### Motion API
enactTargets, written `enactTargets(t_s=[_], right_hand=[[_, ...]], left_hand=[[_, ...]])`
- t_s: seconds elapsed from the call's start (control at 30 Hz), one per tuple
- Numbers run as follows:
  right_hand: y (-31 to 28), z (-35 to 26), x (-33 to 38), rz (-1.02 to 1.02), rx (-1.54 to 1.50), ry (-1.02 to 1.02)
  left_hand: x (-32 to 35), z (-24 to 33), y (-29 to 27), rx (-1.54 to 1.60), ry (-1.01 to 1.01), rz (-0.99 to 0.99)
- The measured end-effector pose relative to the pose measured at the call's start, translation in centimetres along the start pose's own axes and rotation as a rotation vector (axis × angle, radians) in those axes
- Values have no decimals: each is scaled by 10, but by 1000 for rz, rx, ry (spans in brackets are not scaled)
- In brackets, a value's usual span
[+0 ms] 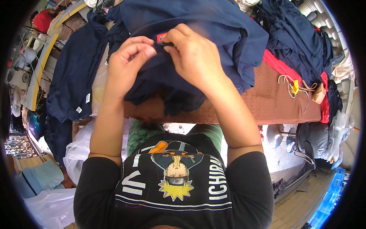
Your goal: The person uses small cutters to trim loose threads from a stack of dark blue shirts, unfolding and refolding them to reach different areas.
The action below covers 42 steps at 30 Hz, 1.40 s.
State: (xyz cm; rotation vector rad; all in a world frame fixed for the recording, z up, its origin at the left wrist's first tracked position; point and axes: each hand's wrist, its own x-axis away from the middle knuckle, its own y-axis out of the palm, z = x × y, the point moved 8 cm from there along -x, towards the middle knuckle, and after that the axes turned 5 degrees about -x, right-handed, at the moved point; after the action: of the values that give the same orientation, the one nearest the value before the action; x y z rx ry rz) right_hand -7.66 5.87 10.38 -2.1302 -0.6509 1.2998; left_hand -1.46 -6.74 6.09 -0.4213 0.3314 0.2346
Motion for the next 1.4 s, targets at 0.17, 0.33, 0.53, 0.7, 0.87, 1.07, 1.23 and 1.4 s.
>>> enactTargets(t_s=[0.17,0.33,0.53,0.7,0.87,1.07,1.23,1.4], right_hand=[[-52,11,12,165,-63,89],[-85,12,28,297,-191,102],[-122,18,57,399,-213,239],[-140,27,70,424,-251,218],[-180,45,94,508,-182,199],[-216,45,98,597,-124,132],[-223,72,128,643,-49,228],[-175,72,121,648,-208,252]], left_hand=[[45,116,-38,-570,382,-429],[62,142,-74,-468,298,-160],[13,75,-71,-252,111,229],[-20,-27,-49,-770,-111,205],[-31,7,-91,-85,95,579],[-13,-18,-232,457,174,715],[82,-95,-107,-263,-245,545],[146,-92,-5,-835,-269,328]])
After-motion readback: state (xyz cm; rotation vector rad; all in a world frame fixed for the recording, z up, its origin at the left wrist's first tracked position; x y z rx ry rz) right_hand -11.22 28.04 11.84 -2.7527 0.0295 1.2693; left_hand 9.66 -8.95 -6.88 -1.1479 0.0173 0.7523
